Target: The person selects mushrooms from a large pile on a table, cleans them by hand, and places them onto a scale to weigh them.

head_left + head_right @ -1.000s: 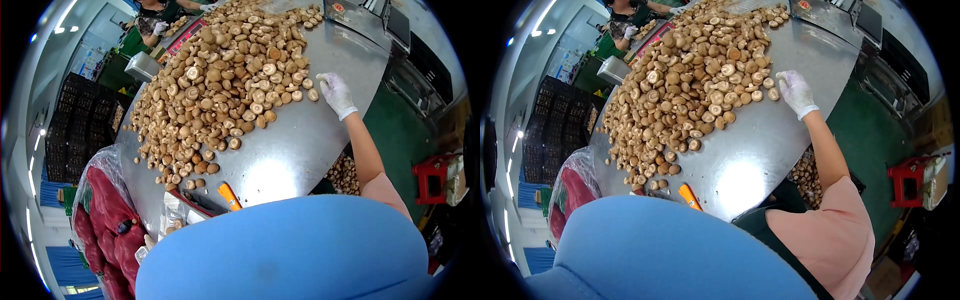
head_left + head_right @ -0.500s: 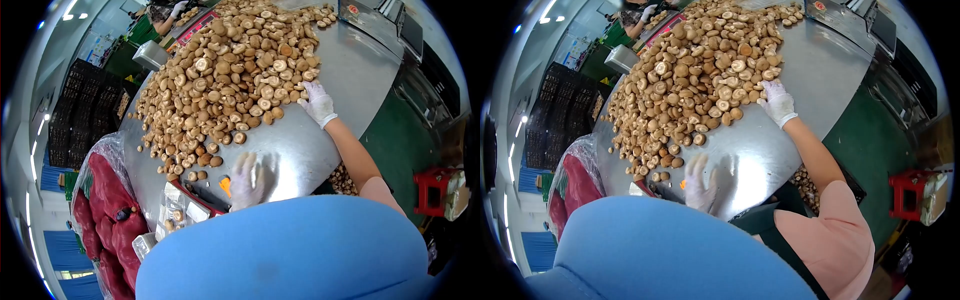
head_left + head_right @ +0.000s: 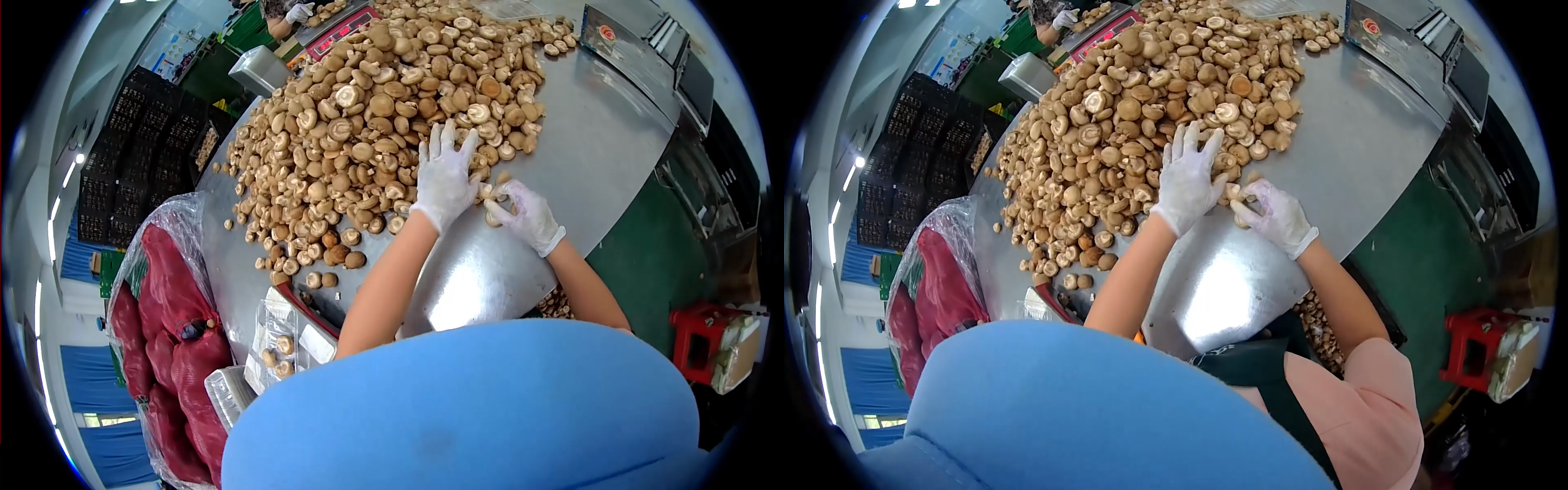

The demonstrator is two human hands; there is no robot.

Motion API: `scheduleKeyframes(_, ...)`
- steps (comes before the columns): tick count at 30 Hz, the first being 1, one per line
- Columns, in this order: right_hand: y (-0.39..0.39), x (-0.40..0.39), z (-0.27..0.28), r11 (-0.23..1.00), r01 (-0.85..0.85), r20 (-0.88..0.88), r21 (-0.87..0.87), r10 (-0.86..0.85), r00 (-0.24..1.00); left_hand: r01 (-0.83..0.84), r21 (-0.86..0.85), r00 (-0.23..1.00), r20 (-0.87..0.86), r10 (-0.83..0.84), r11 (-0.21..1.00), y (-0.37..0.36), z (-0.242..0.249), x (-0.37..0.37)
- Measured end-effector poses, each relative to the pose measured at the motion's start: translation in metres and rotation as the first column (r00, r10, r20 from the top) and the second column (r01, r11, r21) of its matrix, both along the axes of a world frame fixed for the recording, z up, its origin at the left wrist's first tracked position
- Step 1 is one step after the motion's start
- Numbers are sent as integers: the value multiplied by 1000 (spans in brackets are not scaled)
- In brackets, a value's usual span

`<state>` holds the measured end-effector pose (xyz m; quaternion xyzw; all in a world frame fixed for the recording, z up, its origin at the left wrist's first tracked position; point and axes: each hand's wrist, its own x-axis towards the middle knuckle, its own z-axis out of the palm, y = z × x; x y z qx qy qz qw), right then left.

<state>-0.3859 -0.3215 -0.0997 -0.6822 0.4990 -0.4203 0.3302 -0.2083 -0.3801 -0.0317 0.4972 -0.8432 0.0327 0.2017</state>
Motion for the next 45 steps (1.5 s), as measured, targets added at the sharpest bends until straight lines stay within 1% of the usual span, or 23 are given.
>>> scheduleKeyframes(1,-2,1,-3,996,-5,256,92,-19,967,-83,30,992,100,79,996,-6,-6,-3)
scheduleKeyframes(2,-4,1,-8,995,-4,254,95,-20,967,-83,33,992,99,79,996,-7,-13,-1)
scheduleKeyframes(4,-10,-2,-15,982,186,167,-37,-177,970,-91,102,990,121,79,991,-9,-26,4)
scheduleKeyframes(5,-11,-3,-19,974,223,153,-24,-217,964,-66,31,991,115,62,997,-2,-34,10)
scheduleKeyframes(8,-12,-4,-26,967,254,216,-29,-242,946,-83,93,996,25,81,992,27,-39,28)
scheduleKeyframes(15,-17,-4,-41,983,171,296,-66,-144,944,-154,58,987,51,152,986,92,-38,38)
scheduleKeyframes(17,-18,-3,-48,966,178,274,-188,-122,954,-161,64,987,39,159,985,108,-35,37)
scheduleKeyframes(24,18,22,1,963,119,267,-241,-52,962,-172,91,983,-53,177,981,171,-32,47)
scheduleKeyframes(26,30,31,30,998,4,-234,-64,-19,972,-131,216,980,-119,159,968,188,-36,53)
scheduleKeyframes(27,26,29,9,970,-82,-358,-229,-5,934,-114,180,986,-101,134,977,194,-35,54)
scheduleKeyframes(28,22,27,0,970,-92,-356,-223,6,934,-124,154,984,-105,141,980,201,-32,53)
scheduleKeyframes(30,19,29,-4,952,-146,-495,-269,-6,869,-8,264,925,-366,108,965,206,-46,58)
scheduleKeyframes(31,20,28,4,991,-109,-455,-78,62,888,-22,270,922,-366,123,963,212,-51,59)
scheduleKeyframes(32,22,29,7,990,-125,-455,-71,79,887,-41,320,847,-492,203,946,218,-57,60)
scheduleKeyframes(33,23,29,7,994,-92,-223,-62,76,972,-54,370,748,-601,283,928,223,-59,60)
scheduleKeyframes(34,24,28,5,997,-63,24,-39,64,998,65,363,540,-796,273,929,222,-63,63)
scheduleKeyframes(35,25,24,1,994,-102,178,-40,108,978,92,462,385,-834,396,882,225,-68,64)
scheduleKeyframes(36,31,19,7,992,-120,177,-28,123,977,140,546,219,-831,512,826,225,-62,64)
scheduleKeyframes(40,65,-31,41,952,-74,41,298,64,997,66,591,347,-769,537,804,223,-64,73)
scheduleKeyframes(41,73,-49,36,911,-128,146,393,76,986,68,593,344,-768,539,802,223,-65,73)
scheduleKeyframes(42,84,-65,49,870,-140,91,473,110,990,39,602,376,-749,546,798,223,-66,73)
scheduleKeyframes(44,103,-103,56,789,-251,157,560,196,968,17,611,406,-727,553,791,222,-67,74)
scheduleKeyframes(45,110,-105,77,790,-106,-42,603,164,986,-43,588,498,-688,528,808,220,-65,74)
